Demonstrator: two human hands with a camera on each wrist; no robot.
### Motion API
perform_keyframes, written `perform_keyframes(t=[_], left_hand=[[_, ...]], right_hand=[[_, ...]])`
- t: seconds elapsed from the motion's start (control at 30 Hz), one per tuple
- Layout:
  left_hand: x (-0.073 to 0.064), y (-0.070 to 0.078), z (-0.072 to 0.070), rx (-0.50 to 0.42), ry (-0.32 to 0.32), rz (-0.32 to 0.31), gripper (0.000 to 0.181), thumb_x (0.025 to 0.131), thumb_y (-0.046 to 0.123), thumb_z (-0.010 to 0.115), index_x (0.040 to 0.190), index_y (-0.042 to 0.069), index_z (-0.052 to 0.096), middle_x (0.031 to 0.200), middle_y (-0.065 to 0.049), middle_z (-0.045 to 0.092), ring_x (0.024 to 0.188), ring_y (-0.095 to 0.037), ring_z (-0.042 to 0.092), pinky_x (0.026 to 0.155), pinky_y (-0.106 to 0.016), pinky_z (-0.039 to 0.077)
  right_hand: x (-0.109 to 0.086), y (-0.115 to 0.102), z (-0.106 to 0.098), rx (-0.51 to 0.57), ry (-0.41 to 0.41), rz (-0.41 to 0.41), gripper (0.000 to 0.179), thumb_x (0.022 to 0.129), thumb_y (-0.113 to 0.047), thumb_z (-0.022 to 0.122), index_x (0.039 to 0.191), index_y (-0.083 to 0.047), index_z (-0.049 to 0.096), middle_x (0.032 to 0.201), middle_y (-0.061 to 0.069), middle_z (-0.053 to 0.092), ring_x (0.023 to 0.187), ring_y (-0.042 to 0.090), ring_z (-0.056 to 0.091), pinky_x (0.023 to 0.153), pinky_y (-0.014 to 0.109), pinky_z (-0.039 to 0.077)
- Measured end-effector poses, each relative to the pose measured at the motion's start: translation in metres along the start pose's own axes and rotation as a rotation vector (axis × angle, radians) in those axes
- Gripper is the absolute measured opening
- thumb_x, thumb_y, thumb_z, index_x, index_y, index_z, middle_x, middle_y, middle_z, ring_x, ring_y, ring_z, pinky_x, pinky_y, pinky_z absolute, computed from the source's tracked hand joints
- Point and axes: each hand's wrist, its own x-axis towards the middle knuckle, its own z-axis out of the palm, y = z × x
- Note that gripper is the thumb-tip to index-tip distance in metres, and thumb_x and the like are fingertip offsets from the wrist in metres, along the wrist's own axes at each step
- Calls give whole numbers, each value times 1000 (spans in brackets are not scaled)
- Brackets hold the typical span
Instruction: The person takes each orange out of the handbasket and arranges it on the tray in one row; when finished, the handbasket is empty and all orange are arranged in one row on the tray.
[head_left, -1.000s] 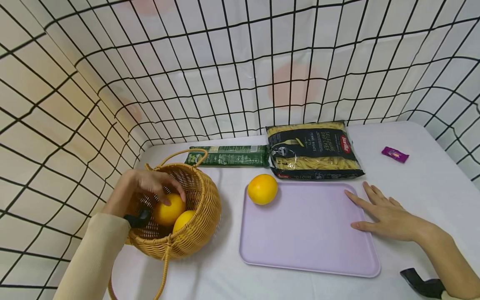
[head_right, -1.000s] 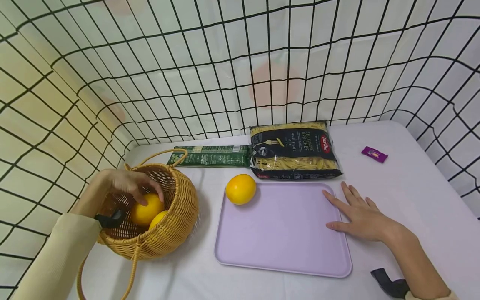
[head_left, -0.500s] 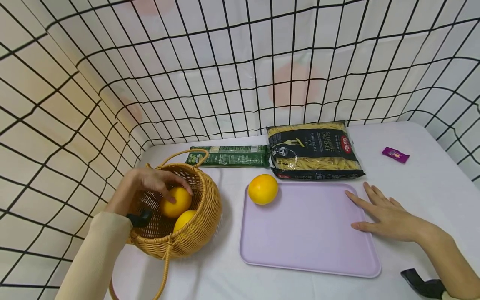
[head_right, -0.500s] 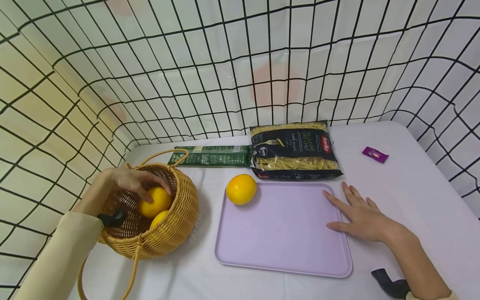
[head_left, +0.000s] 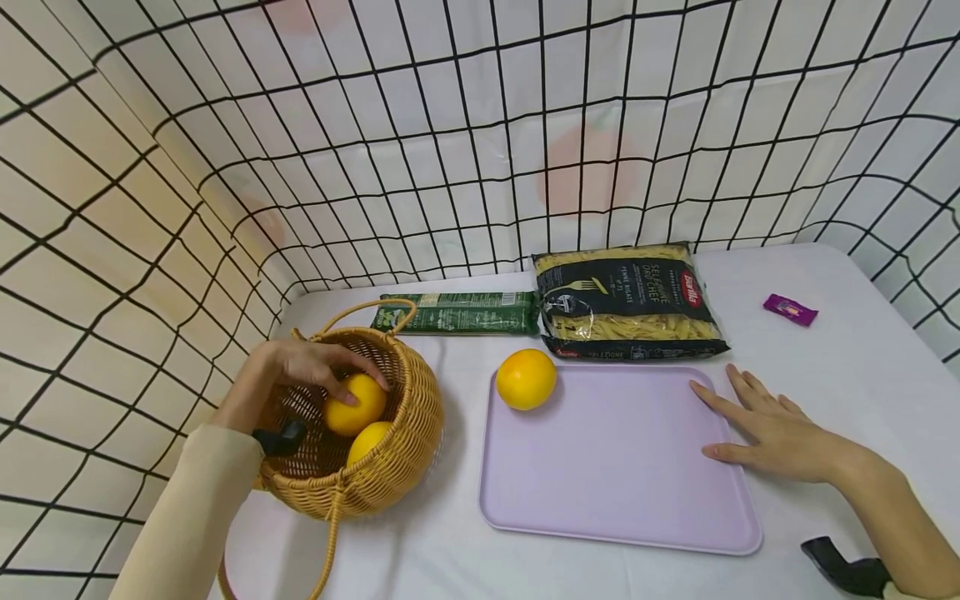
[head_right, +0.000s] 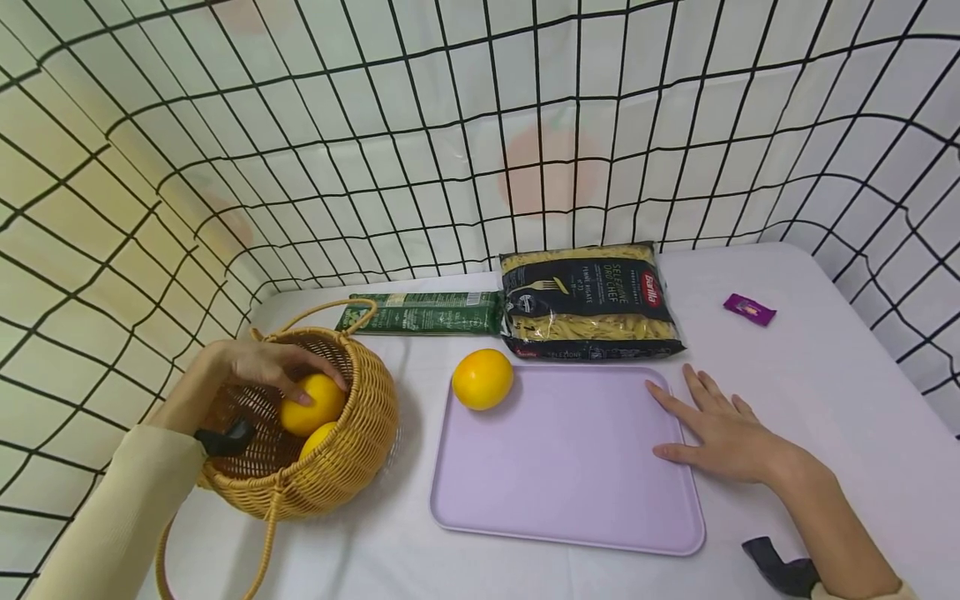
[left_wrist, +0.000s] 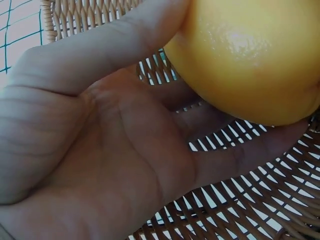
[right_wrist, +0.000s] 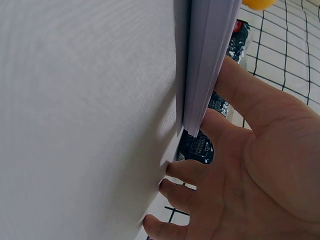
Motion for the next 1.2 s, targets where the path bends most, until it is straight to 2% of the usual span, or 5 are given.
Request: perform_keyframes(t=[0.23, 0.43, 0.7, 0.87, 1.2], left_hand=[[-3, 11, -2, -45, 15, 65, 47, 99, 15, 67, 144, 9, 54, 151, -16, 44, 130, -30, 45, 102, -39, 50], [-20, 32, 0, -24, 76, -13, 47, 100, 25, 67, 144, 16, 54, 157, -13, 35, 128, -31, 46, 97, -39, 53], [-58, 43, 16, 126, 333, 119, 52, 99, 33, 67, 148, 22, 54, 161, -9, 44, 149, -37, 33, 116, -63, 34], [-63, 52, 32, 96, 455, 213, 49, 102, 29, 65, 149, 26, 53, 153, -5, 53, 136, -35, 46, 109, -58, 42], [-63, 94, 74, 28, 696, 220, 46, 104, 35, 61, 149, 36, 51, 151, -5, 55, 127, -35, 59, 103, -53, 46]], right_hand=[[-1, 0, 0, 6, -1, 5, 90, 95, -51, 68, 164, -16, 25, 164, 43, 1, 151, 63, -2, 109, 85, 5], [-1, -1, -1, 0, -4, 12, 90, 95, -52, 68, 165, -16, 24, 164, 43, 2, 150, 64, -1, 109, 86, 5], [0, -3, -2, 13, -8, 10, 90, 94, -52, 68, 164, -16, 25, 164, 42, 1, 151, 62, -3, 110, 85, 3], [-1, -1, -1, 14, -12, 16, 90, 94, -52, 69, 164, -15, 26, 164, 42, 2, 151, 63, -2, 110, 85, 3], [-1, -1, -2, 15, -8, 8, 90, 94, -51, 69, 164, -15, 26, 164, 42, 2, 151, 63, -2, 110, 85, 4]])
